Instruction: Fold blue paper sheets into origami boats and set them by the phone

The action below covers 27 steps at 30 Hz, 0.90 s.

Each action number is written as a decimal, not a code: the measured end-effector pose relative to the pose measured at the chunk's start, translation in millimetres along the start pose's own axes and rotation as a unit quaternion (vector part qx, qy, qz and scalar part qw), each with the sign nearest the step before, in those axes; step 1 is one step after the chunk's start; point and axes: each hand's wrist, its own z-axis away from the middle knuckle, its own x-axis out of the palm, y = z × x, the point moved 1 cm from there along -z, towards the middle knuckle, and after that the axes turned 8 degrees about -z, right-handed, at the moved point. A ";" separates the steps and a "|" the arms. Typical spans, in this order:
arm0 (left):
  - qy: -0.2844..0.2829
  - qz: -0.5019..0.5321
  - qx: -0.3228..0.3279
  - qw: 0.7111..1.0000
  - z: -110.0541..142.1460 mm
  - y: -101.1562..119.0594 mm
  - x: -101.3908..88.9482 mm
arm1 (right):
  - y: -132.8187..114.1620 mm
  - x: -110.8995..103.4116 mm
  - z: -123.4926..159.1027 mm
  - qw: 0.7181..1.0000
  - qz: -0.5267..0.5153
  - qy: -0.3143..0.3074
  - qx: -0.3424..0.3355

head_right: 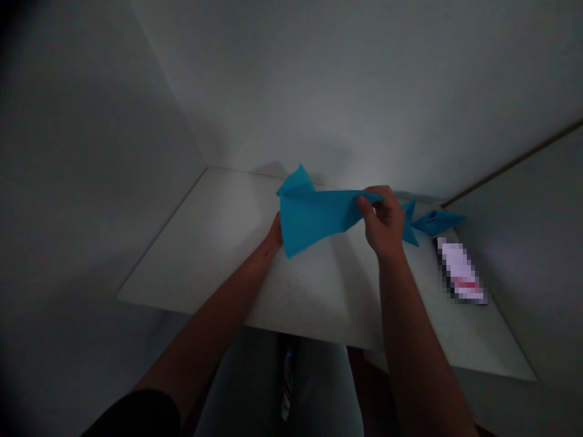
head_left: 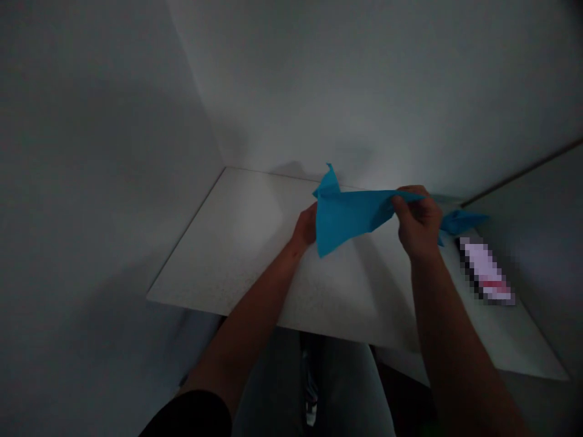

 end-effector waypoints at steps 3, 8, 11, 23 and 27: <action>-0.034 0.126 -0.008 0.991 -1.3 -0.5 2.3 | 33.8 -28.7 22.9 0.996 0.018 0.047 0.071; -0.056 0.146 0.032 0.987 8.9 -5.9 1.7 | 61.4 -33.5 47.0 0.991 0.045 -0.013 0.122; -0.036 0.095 0.041 0.994 9.5 -10.5 -1.8 | 63.4 -29.5 48.8 0.992 0.047 -0.064 0.101; 0.056 0.098 -0.005 0.994 -3.3 -15.5 -16.2 | 85.1 -23.7 55.8 0.966 -0.016 -0.050 0.253; 0.049 0.126 0.010 0.991 -2.4 -14.7 -16.2 | 85.0 -24.0 54.9 0.961 -0.022 -0.050 0.270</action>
